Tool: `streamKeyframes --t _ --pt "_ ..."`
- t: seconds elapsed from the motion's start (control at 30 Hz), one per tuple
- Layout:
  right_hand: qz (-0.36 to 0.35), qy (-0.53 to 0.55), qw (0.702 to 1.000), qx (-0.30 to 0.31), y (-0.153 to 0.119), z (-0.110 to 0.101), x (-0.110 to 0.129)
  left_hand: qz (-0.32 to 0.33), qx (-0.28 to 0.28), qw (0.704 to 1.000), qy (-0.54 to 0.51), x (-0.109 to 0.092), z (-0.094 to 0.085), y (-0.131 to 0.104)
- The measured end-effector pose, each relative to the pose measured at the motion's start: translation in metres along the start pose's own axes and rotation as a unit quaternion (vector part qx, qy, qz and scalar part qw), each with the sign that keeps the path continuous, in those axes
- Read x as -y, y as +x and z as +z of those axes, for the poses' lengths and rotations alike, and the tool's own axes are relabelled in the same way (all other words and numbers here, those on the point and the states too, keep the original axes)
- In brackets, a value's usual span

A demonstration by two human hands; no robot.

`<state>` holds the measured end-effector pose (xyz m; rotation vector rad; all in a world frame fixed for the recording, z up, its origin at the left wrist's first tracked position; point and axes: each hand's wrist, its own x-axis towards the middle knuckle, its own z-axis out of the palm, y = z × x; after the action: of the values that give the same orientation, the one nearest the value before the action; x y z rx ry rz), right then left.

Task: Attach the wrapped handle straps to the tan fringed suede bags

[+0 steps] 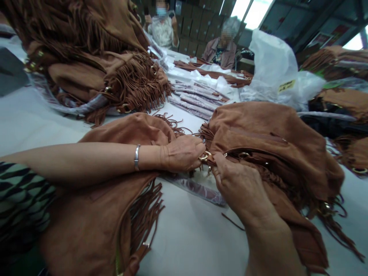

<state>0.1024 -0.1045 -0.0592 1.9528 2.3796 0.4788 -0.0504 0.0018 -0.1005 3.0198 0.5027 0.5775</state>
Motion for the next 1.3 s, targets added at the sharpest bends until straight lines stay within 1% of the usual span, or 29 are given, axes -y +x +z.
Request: streamKeyframes --t 0.13,0.23,0.33,0.43,0.53,0.6,0.7,0.77,0.83,0.9,0.97,1.03,1.17,1.3 --pt "0.031 -0.035 0.999 0.012 0.002 0.001 0.003 -0.002 0.014 1.0 -0.006 -0.003 -0.005 0.001" --pt "0.037 0.018 0.999 0.005 0.005 0.007 -0.002 -0.003 0.025 0.999 -0.037 -0.007 -0.01 0.001" --pt "0.016 0.079 0.997 0.017 0.006 0.012 -0.008 -0.001 0.035 0.998 -0.061 -0.007 -0.011 0.002" --pt "0.015 0.035 0.999 -0.002 0.004 0.011 -0.01 0.003 0.065 0.991 -0.116 -0.001 -0.012 0.004" --pt "-0.003 -0.029 0.999 -0.045 0.001 0.005 -0.009 0.016 0.089 0.973 -0.211 0.005 -0.016 0.006" --pt "-0.02 -0.056 0.996 -0.064 -0.001 0.001 -0.007 0.02 0.089 0.959 -0.267 0.007 -0.019 0.006" --pt "-0.022 -0.1 0.991 -0.092 -0.003 -0.005 -0.004 0.011 0.077 0.95 -0.303 0.007 -0.021 0.007" --pt "-0.02 -0.121 0.985 -0.121 -0.004 -0.009 -0.001 0.001 0.08 0.943 -0.322 0.006 -0.022 0.007" --pt "-0.022 -0.133 0.98 -0.147 -0.005 -0.011 0.002 -0.003 0.09 0.926 -0.367 0.007 -0.022 0.007" --pt "-0.023 -0.142 0.978 -0.152 -0.005 -0.013 0.006 -0.002 0.101 0.901 -0.423 0.009 -0.022 0.006" --pt "-0.015 -0.15 0.979 -0.136 -0.006 -0.014 0.01 -0.009 0.109 0.879 -0.464 0.011 -0.021 0.005" --pt "0.003 -0.148 0.984 -0.101 -0.006 -0.014 0.013 -0.023 0.108 0.867 -0.485 0.012 -0.018 0.005" --pt "0.062 -0.118 0.991 -0.009 -0.003 -0.014 0.015 -0.05 0.102 0.869 -0.482 0.008 -0.014 0.006" --pt "0.092 -0.059 0.993 0.054 0.0 -0.013 0.008 -0.051 0.107 0.871 -0.477 0.002 -0.016 0.005"
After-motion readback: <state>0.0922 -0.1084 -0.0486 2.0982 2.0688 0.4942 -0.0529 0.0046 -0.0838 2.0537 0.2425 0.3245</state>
